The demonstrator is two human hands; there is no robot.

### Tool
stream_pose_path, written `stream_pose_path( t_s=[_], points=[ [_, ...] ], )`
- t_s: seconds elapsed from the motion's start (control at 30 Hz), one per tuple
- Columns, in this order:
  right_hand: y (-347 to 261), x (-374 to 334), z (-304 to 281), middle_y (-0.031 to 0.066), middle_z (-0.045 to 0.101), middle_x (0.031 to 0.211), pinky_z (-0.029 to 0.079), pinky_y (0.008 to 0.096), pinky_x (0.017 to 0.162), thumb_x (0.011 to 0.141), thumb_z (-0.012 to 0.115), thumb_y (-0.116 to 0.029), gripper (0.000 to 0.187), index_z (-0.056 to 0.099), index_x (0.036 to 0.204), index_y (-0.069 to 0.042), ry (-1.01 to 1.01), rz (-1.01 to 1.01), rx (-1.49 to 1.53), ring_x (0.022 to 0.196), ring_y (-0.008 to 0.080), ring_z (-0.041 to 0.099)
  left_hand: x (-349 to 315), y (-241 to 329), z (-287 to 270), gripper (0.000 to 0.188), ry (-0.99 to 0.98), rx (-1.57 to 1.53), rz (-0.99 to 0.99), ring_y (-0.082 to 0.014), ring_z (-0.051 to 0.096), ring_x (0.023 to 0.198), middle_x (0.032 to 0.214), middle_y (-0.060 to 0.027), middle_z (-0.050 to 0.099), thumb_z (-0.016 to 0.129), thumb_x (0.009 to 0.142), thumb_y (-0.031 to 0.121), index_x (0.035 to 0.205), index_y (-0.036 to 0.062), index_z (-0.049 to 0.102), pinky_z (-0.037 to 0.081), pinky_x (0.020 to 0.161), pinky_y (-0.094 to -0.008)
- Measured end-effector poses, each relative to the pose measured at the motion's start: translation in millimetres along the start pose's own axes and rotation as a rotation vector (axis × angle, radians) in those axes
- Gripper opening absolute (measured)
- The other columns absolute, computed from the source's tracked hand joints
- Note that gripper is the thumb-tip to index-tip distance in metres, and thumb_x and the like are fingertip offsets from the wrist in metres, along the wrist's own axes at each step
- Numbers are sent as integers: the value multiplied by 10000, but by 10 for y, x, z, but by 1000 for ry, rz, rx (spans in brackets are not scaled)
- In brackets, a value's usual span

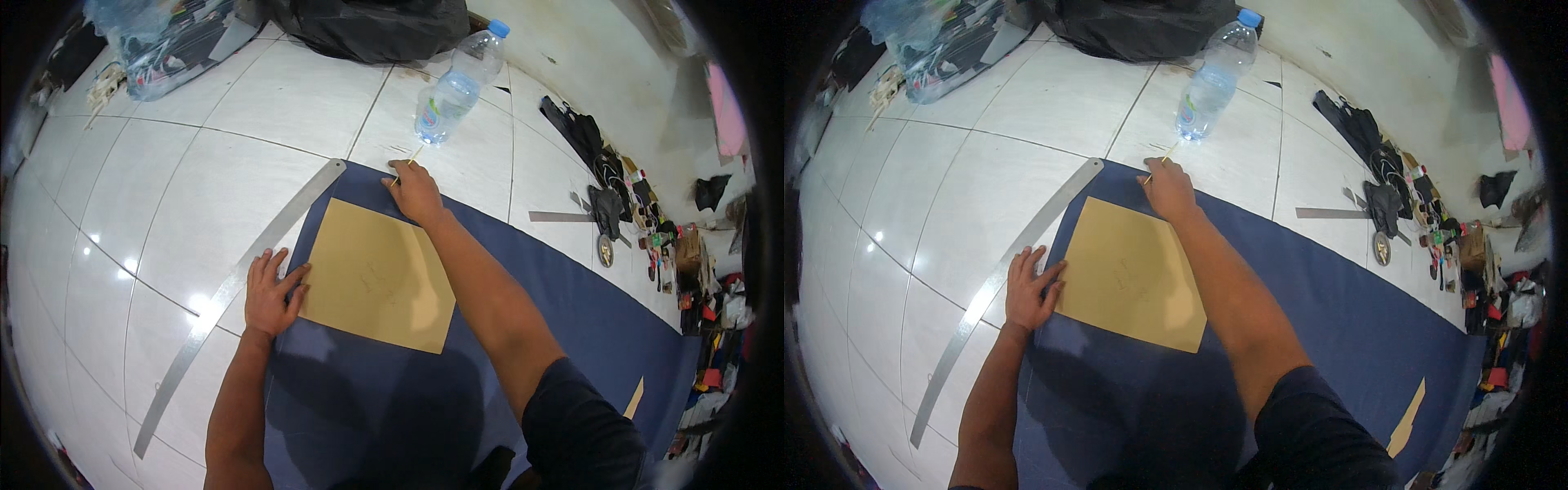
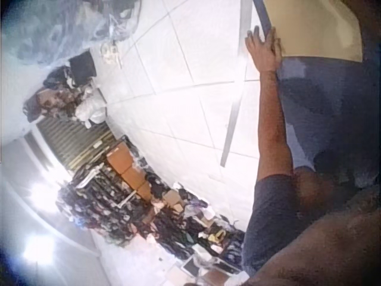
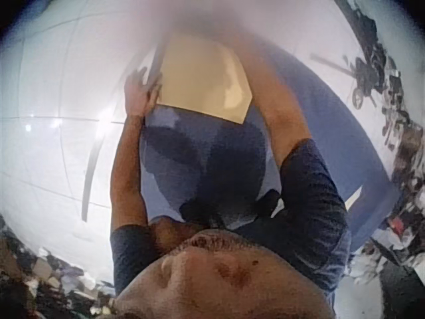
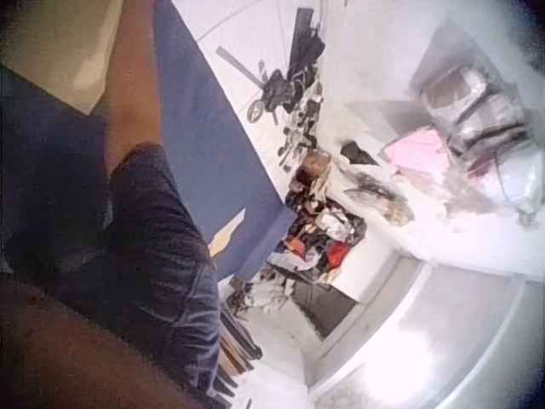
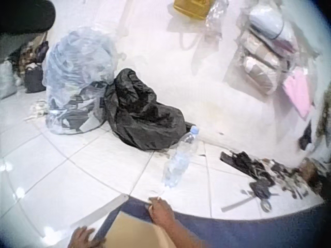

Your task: The person traces several templates onto a large piece of blue fabric using a marker while sitting on the floor.

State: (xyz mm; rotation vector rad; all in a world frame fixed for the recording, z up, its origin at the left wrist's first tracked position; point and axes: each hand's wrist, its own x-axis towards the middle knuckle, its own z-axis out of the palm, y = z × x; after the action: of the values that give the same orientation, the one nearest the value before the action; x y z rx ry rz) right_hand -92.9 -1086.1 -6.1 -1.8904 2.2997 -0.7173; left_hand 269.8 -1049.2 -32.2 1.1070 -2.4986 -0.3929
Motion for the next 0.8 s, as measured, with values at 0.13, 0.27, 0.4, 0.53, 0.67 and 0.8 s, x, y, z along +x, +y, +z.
stream_pose_path(
  t_s=[0.13, 0.27, 0.4, 0.53, 0.67, 0.8],
  points=[
    [-23, 117, 63, 146, 695, 1093, 516, 484, 926, 903, 753, -300, 381, 674, 1212, -89, -150, 69, -108, 1126, 358, 630, -25, -18, -22, 387, -12, 15, -15, -420, 381, 1436, 1488, -142, 502, 668, 912, 320, 1294, 274, 705, 251, 1215, -585],
    [-47, 112, -49, 150, 690, 1064, 506, 489, 902, 872, 772, -265, 353, 704, 1176, -99, -234, 52, -117, 1106, 356, 622, -47, -49, -25, 384, -4, 5, -5, -412, 379, 1439, 1495, -139, 499, 664, 917, 330, 1295, 277, 706, 248, 1219, -580],
    [-38, -12, 1, 158, 680, 1030, 508, 487, 848, 838, 781, -201, 305, 726, 1118, -94, -33, -121, -93, 993, 357, 636, -43, -19, -38, 378, -3, -6, -9, -414, 385, 1435, 1497, -151, 498, 656, 926, 332, 1292, 257, 710, 252, 1216, -574],
    [-2, -128, 136, 156, 666, 990, 512, 477, 823, 821, 776, -146, 273, 722, 1077, -69, 90, -209, -39, 951, 354, 635, -13, -11, -19, 384, -9, -16, -2, -424, 394, 1425, 1505, -172, 492, 654, 929, 332, 1292, 221, 714, 260, 1205, -569],
    [-54, -137, 132, 163, 663, 982, 503, 484, 833, 836, 760, -137, 244, 704, 1058, -53, 89, -126, 55, 949, 363, 638, -28, -18, -10, 380, -9, -10, -5, -427, 384, 1435, 1514, -170, 484, 641, 941, 343, 1295, 224, 713, 243, 1213, -574],
    [-217, 80, 130, 149, 672, 1018, 473, 491, 873, 903, 711, -235, 281, 686, 1136, -80, 75, -280, -151, 992, 362, 641, -13, -19, 1, 382, -32, -2, -14, -439, 339, 1470, 1525, -171, 470, 626, 952, 352, 1307, 234, 705, 199, 1230, -595]
  ],
)
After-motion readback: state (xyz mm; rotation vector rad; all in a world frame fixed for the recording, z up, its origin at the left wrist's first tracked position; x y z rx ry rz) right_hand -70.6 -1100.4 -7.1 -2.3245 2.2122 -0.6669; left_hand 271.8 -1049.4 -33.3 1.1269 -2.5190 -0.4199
